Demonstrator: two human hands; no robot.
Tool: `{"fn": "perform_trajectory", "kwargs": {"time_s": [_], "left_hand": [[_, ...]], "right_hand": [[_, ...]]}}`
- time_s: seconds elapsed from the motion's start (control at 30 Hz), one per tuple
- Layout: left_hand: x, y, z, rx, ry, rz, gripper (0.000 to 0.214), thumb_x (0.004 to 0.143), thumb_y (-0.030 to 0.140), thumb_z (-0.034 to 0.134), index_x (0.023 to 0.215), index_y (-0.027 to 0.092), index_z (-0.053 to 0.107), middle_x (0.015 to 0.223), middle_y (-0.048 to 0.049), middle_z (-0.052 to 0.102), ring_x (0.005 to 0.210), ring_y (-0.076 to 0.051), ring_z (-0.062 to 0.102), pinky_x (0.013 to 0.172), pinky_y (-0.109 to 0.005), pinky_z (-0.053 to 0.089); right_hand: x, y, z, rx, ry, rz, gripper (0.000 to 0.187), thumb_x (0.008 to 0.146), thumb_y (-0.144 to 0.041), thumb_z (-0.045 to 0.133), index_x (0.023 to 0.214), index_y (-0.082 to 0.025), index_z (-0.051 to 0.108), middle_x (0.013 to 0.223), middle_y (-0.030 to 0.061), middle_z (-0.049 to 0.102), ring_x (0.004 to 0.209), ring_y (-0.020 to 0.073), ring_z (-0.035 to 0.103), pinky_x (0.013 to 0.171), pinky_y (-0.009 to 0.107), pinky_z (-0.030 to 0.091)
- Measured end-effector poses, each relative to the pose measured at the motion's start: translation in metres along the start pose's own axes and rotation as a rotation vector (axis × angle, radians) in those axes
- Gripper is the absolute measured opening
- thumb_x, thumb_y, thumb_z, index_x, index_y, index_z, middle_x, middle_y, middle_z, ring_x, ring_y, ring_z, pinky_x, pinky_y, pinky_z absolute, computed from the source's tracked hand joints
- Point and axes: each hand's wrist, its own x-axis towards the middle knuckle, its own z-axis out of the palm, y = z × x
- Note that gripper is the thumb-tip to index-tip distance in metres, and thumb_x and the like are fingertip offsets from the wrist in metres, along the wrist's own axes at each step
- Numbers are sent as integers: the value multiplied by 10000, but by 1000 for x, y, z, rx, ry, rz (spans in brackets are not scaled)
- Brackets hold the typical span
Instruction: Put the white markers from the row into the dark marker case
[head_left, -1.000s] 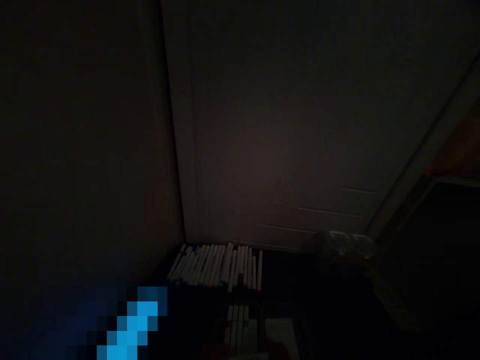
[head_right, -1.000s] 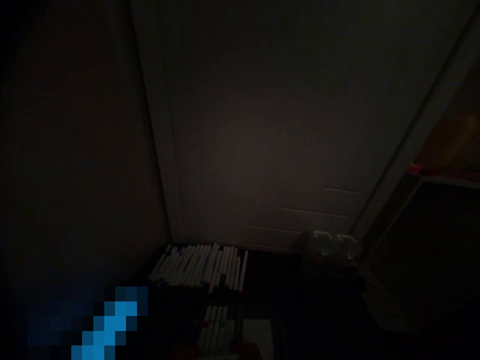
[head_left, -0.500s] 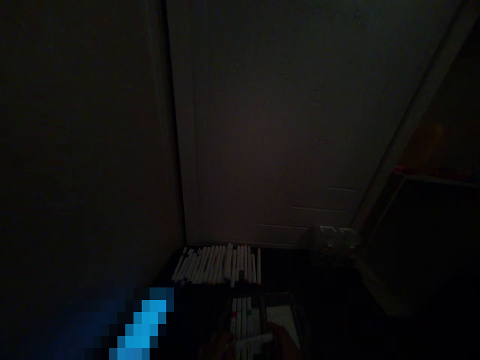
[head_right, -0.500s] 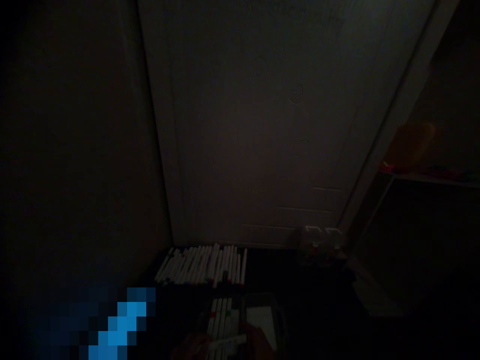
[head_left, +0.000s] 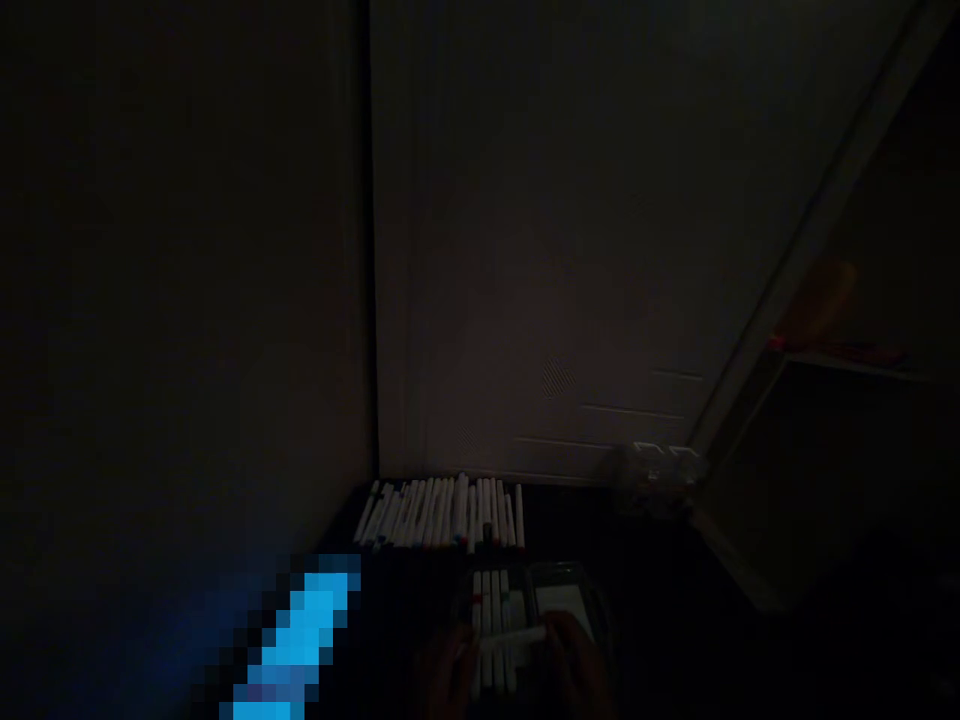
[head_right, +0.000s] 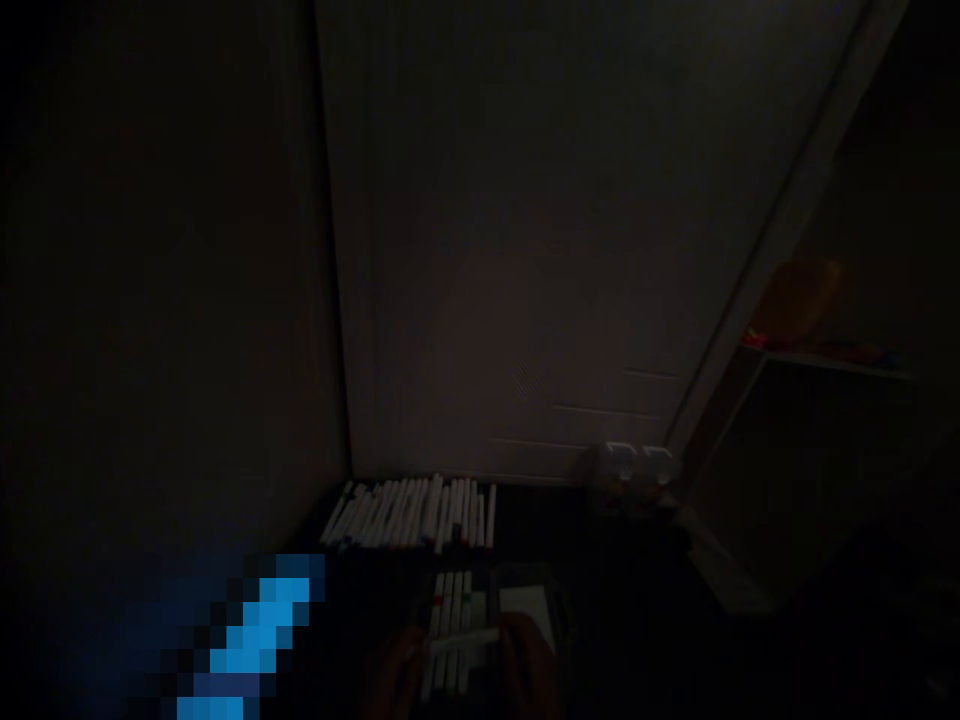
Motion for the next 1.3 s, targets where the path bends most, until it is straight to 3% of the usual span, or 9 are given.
{"fn": "perform_trajectory", "kwargs": {"time_s": [0.27,0.43,0.7,0.97,1.17,1.3], "left_hand": [[6,-8,5,-151,-78,-29,343,826,471,407,937,237,632,972,-56,671,924,-212,616,799,-364,510],[10,3,-1,-225,-110,-104,344,824,457,419,945,204,619,991,-69,644,943,-213,602,828,-372,498],[10,19,-10,-223,-99,-100,295,850,380,381,982,212,586,1043,-59,602,1036,-216,516,936,-441,403],[13,39,-19,-191,-164,-144,287,872,382,363,1008,235,568,1082,-51,592,1076,-210,479,959,-402,365],[16,48,-27,-222,-194,-98,295,885,371,326,933,218,574,971,-64,603,957,-200,519,886,-367,407],[18,46,-25,-221,-173,-54,281,881,343,345,985,205,566,1016,-76,606,982,-210,512,918,-400,379]], "right_hand": [[1,6,1,-61,25,-40,316,907,-417,358,1030,-222,573,990,56,626,905,159,597,791,223,470],[0,-2,0,-97,45,-57,324,916,-404,335,997,-209,582,957,58,626,884,158,590,796,241,460],[0,4,-2,-46,31,-68,364,911,-438,332,966,-192,595,944,64,637,865,160,599,768,237,474],[-2,8,-10,-21,-22,-90,338,897,-415,372,1064,-211,582,1076,75,614,1009,194,565,885,301,444],[0,2,-12,-100,-20,-154,364,879,-442,374,1047,-217,606,1049,86,625,982,209,577,872,339,460],[0,-1,-11,-133,4,-167,369,875,-449,378,1045,-216,609,1046,79,632,979,203,583,874,334,462]]}}
